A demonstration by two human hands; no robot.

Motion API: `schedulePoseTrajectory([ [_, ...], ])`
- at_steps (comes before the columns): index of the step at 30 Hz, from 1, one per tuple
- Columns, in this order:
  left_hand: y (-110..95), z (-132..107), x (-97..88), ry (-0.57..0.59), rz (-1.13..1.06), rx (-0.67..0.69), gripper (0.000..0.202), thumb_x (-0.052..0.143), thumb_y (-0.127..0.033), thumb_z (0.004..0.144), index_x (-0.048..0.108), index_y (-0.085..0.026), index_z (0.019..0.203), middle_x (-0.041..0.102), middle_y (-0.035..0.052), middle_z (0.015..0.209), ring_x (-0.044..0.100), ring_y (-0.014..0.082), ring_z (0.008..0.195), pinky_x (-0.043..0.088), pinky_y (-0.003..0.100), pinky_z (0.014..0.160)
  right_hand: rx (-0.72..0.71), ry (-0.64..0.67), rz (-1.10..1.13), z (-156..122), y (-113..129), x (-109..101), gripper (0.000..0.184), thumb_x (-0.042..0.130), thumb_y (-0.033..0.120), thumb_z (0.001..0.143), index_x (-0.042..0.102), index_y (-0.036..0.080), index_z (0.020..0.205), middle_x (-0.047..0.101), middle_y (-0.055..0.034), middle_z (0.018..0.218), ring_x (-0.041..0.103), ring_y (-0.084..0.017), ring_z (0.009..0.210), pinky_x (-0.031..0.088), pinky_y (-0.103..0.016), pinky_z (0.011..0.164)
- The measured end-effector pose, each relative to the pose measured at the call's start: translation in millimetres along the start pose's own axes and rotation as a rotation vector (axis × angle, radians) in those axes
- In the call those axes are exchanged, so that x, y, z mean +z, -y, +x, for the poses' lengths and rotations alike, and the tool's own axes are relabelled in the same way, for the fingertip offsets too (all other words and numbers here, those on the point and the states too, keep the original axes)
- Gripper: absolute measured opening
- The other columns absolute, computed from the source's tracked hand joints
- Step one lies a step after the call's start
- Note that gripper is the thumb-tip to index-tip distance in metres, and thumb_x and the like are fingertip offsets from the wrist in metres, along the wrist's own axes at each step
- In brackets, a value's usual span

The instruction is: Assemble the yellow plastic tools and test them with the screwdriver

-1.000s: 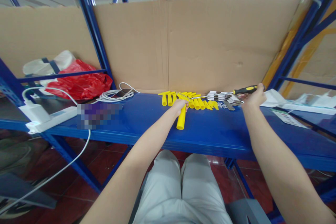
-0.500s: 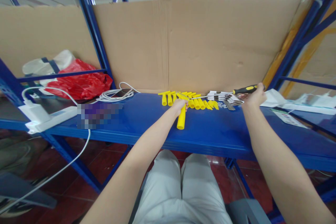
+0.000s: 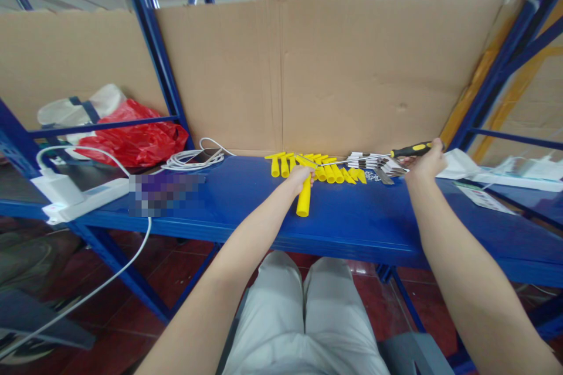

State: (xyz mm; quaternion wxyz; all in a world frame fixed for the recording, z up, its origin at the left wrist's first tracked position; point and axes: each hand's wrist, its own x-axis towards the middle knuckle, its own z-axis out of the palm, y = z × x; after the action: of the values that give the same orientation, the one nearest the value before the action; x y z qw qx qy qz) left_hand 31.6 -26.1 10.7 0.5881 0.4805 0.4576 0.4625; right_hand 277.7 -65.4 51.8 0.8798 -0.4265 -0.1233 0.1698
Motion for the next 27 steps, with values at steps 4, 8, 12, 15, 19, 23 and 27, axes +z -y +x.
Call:
schedulePoseTrajectory([
  [4,0.0,0.5,0.1,0.008,-0.013,-0.001,0.022,0.047,0.001,0.082,0.046,-0.018,0.07,0.043,-0.0071,0.043,0.036,0.0056,0.033,0.03,0.019,0.04,0.006,-0.002,0.009,-0.9,1.4,-0.5,0.025,0.037,0.029,0.098,0.042,0.022,0.075,0.047,0.0075,0.053,0.044,-0.008,0.033,0.041,-0.018,0.032],
  [8,0.4,1.7,-0.1,0.012,-0.011,-0.001,0.024,0.046,0.001,0.082,0.045,-0.018,0.068,0.042,-0.007,0.043,0.035,0.0056,0.033,0.03,0.02,0.039,0.011,-0.01,0.009,-3.4,3.3,0.5,0.026,0.038,0.028,0.098,0.041,0.022,0.073,0.046,0.0076,0.053,0.044,-0.008,0.033,0.04,-0.018,0.031],
  [12,0.7,2.4,-0.4,0.015,-0.006,0.001,0.024,0.046,0.001,0.083,0.045,-0.018,0.068,0.042,-0.0071,0.043,0.036,0.0056,0.034,0.03,0.019,0.039,0.011,-0.007,0.015,-5.1,3.6,1.2,0.025,0.038,0.028,0.098,0.041,0.022,0.073,0.044,0.0082,0.052,0.044,-0.008,0.034,0.04,-0.018,0.03],
  [15,1.0,3.0,-0.6,0.019,-0.011,0.002,0.023,0.047,0.001,0.082,0.046,-0.018,0.069,0.042,-0.0068,0.043,0.036,0.0056,0.034,0.03,0.019,0.04,0.003,0.001,0.018,-5.9,3.1,1.1,0.025,0.039,0.027,0.098,0.04,0.022,0.073,0.044,0.0082,0.053,0.044,-0.008,0.035,0.039,-0.017,0.031],
  [19,1.4,3.1,-0.4,0.017,-0.016,-0.006,0.023,0.047,0.001,0.082,0.046,-0.018,0.068,0.042,-0.0069,0.043,0.036,0.0056,0.033,0.03,0.019,0.039,-0.001,-0.001,0.029,-6.5,2.9,1.2,0.025,0.039,0.027,0.098,0.04,0.022,0.073,0.043,0.0081,0.053,0.044,-0.008,0.036,0.039,-0.016,0.031],
  [23,1.8,2.7,0.1,0.01,-0.019,-0.004,0.025,0.047,0.0,0.084,0.045,-0.018,0.068,0.043,-0.0074,0.044,0.035,0.0047,0.033,0.029,0.018,0.039,0.011,-0.011,0.027,-4.0,1.7,1.0,0.026,0.04,0.027,0.097,0.04,0.022,0.072,0.043,0.0074,0.053,0.044,-0.008,0.036,0.039,-0.016,0.03],
  [27,1.8,3.6,-0.4,0.014,-0.014,-0.012,0.022,0.048,0.0,0.083,0.047,-0.018,0.07,0.043,-0.0072,0.044,0.036,0.0053,0.034,0.029,0.018,0.04,-0.001,-0.008,0.037,2.7,-2.7,0.2,0.025,0.041,0.029,0.096,0.04,0.022,0.072,0.044,0.0069,0.055,0.043,-0.008,0.034,0.039,-0.016,0.03],
])
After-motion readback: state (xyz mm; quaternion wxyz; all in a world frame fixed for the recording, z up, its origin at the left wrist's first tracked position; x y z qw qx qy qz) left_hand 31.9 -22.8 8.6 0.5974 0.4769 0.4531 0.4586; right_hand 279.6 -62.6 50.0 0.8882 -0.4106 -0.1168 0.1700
